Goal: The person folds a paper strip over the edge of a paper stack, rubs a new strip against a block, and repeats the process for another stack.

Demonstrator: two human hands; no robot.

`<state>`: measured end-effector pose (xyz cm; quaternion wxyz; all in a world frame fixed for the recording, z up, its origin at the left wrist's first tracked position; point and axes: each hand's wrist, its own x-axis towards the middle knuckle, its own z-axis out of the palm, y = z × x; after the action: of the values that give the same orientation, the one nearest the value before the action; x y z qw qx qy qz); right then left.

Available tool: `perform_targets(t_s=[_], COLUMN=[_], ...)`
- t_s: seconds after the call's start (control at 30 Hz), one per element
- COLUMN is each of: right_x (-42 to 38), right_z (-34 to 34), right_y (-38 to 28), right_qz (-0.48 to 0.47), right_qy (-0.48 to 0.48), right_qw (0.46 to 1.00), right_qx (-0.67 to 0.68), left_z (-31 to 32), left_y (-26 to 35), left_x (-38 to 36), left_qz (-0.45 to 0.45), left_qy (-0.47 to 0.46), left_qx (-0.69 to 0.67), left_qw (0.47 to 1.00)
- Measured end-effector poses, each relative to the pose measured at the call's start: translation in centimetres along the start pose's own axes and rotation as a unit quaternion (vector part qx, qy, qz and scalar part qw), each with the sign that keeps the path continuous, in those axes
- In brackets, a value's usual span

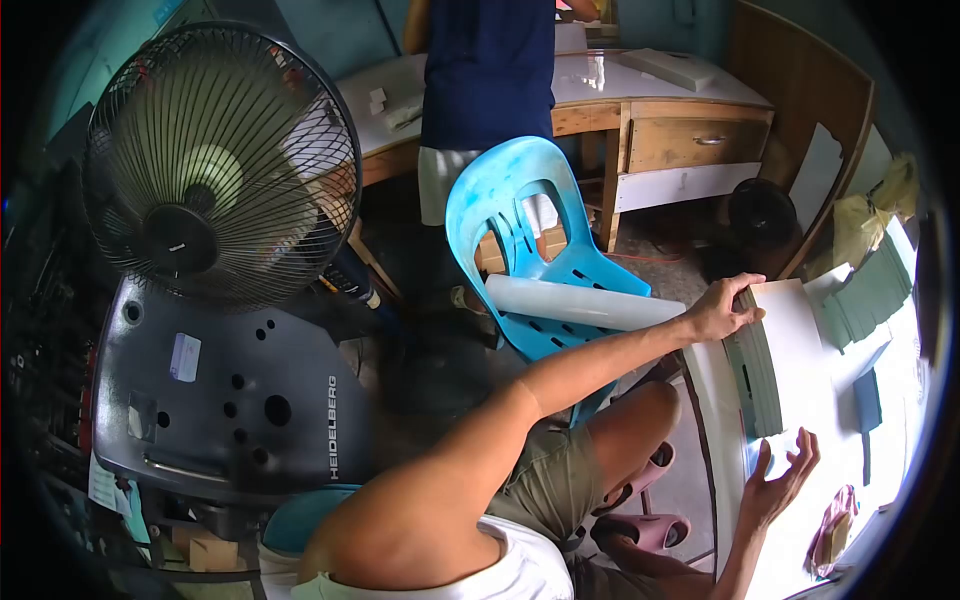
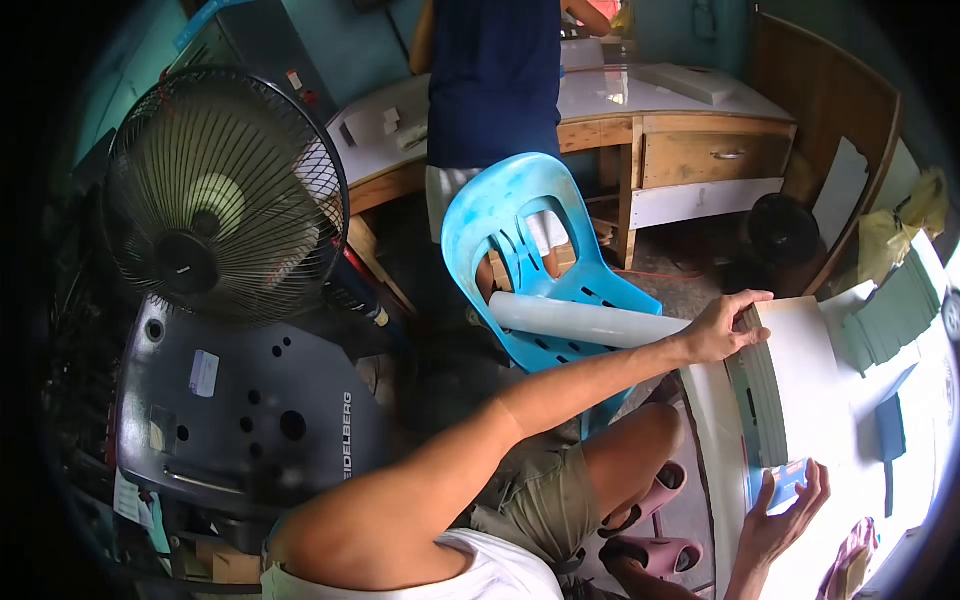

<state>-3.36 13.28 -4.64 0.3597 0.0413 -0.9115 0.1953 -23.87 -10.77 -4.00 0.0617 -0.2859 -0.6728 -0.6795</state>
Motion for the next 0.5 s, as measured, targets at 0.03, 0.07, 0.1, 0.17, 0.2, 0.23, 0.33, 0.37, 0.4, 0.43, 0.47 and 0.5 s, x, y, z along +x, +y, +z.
perform_targets(t_s=[0.03, 0.07, 0.1, 0.17, 0.2, 0.23, 0.33, 0.37, 0.4, 0.43, 0.47, 0.5], right_x=[-0.04, -0.01, -0.03, -0.11, -0.17, -0.26, -0.20, -0.19, -0.22, -0.22, -0.21, -0.23], right_z=[0.09, 0.07, 0.11, 0.01, -0.03, 0.00, -0.08, -0.08, -0.08, -0.04, 0.01, 0.04], right_y=[0.10, 0.19, 0.11, 0.12, 0.14, 0.13, -0.16, -0.29, -0.38, -0.49, -0.57, -0.61], right_qz=[0.008, 0.012, 0.025, 0.053, 0.054, 0.053, 0.053, 0.054, 0.055, 0.054, 0.053, 0.054], right_qy=[0.003, 0.007, 0.002, -0.007, -0.007, -0.007, -0.012, -0.015, -0.018, -0.020, -0.022, -0.023], right_qw=[1.000, 1.000, 1.000, 0.998, 0.998, 0.998, 0.998, 0.998, 0.998, 0.998, 0.998, 0.998], right_qx=[0.009, 0.003, 0.010, 0.020, 0.019, 0.017, 0.024, 0.029, 0.030, 0.031, 0.032, 0.035], left_z=[0.08, 0.20, 0.16, 0.14, 0.20, 0.17, 0.13, 0.12, 0.12, 0.07, 0.02, 0.02], left_y=[-0.18, -0.40, -0.43, -0.52, -0.63, -0.73, -0.85, -0.87, -0.91, -0.91, -0.92, -0.99], left_x=[0.04, 0.05, 0.01, 0.01, 0.04, 0.03, 0.03, 0.02, 0.02, 0.06, 0.07, 0.05], left_qz=[0.004, 0.008, 0.007, 0.005, 0.003, 0.001, 0.007, 0.011, 0.010, 0.009, 0.008, 0.007], left_qy=[0.001, 0.003, 0.002, -0.001, -0.004, -0.007, -0.007, -0.006, -0.008, -0.009, -0.010, -0.009], left_qx=[-0.007, -0.015, -0.016, -0.021, -0.026, -0.030, -0.021, -0.014, -0.012, -0.009, -0.007, -0.011], left_qw=[1.000, 1.000, 1.000, 1.000, 1.000, 1.000, 1.000, 1.000, 1.000, 1.000, 1.000, 1.000])
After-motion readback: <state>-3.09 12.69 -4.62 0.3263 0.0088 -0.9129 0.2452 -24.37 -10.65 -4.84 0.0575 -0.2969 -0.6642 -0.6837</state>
